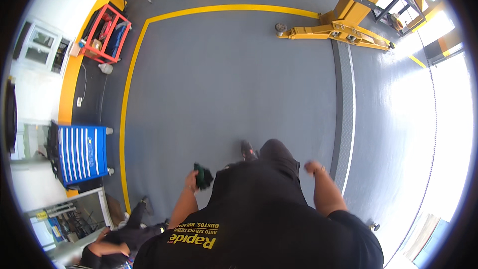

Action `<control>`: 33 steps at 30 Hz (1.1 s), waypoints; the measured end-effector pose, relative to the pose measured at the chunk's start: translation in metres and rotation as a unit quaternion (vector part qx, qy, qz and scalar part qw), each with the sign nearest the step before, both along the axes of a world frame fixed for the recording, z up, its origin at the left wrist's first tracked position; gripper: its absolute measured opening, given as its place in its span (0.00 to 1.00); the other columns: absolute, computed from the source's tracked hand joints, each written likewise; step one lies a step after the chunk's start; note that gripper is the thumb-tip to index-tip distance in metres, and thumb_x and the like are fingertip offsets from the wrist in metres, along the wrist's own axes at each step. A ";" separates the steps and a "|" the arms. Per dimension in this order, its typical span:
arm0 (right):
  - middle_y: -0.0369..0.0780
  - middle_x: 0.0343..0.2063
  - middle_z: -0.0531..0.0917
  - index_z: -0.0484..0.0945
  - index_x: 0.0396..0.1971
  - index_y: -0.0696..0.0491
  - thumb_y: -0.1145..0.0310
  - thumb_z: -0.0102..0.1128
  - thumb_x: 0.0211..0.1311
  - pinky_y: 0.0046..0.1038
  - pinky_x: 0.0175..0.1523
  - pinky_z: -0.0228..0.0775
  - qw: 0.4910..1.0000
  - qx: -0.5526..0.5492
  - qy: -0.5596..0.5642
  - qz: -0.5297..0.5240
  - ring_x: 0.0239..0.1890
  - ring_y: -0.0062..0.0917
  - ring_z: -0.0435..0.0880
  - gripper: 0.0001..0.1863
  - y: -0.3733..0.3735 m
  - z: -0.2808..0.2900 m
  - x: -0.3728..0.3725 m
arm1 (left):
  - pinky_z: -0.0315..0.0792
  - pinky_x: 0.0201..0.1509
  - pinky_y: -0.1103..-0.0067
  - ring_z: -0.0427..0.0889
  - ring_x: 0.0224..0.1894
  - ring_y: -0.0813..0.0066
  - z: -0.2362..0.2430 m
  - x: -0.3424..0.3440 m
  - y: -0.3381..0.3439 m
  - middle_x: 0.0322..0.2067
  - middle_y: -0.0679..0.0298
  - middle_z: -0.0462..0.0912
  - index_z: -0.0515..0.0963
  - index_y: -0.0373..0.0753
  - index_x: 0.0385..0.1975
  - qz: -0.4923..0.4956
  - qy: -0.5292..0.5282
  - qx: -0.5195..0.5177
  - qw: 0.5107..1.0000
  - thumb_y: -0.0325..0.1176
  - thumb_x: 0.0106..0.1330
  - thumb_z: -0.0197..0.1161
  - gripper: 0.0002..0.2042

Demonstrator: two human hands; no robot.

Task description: The person removes a protective cover from the front of a car, then checks the engine oil level using the dipstick and a green cloth. They wipe the dipstick, reinsert it, and pull it out again to verify the oil level. Finally, they spray a cleaning agent into the engine bay and operate the car lift controls.

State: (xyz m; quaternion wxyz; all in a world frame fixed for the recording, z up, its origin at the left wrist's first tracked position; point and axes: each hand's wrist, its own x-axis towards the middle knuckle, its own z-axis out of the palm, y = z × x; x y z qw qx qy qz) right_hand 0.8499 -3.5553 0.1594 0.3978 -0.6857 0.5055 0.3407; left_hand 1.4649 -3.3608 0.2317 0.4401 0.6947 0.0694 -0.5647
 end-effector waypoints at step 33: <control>0.47 0.39 0.82 0.83 0.38 0.52 0.62 0.57 0.61 0.39 0.50 0.74 0.917 -0.284 -0.256 -0.116 0.46 0.41 0.81 0.12 -1.210 0.139 0.486 | 0.66 0.63 0.63 0.70 0.60 0.44 0.048 0.292 -1.054 0.55 0.36 0.72 0.68 0.21 0.56 -0.326 -0.412 0.165 0.835 0.51 0.66 0.57 0.33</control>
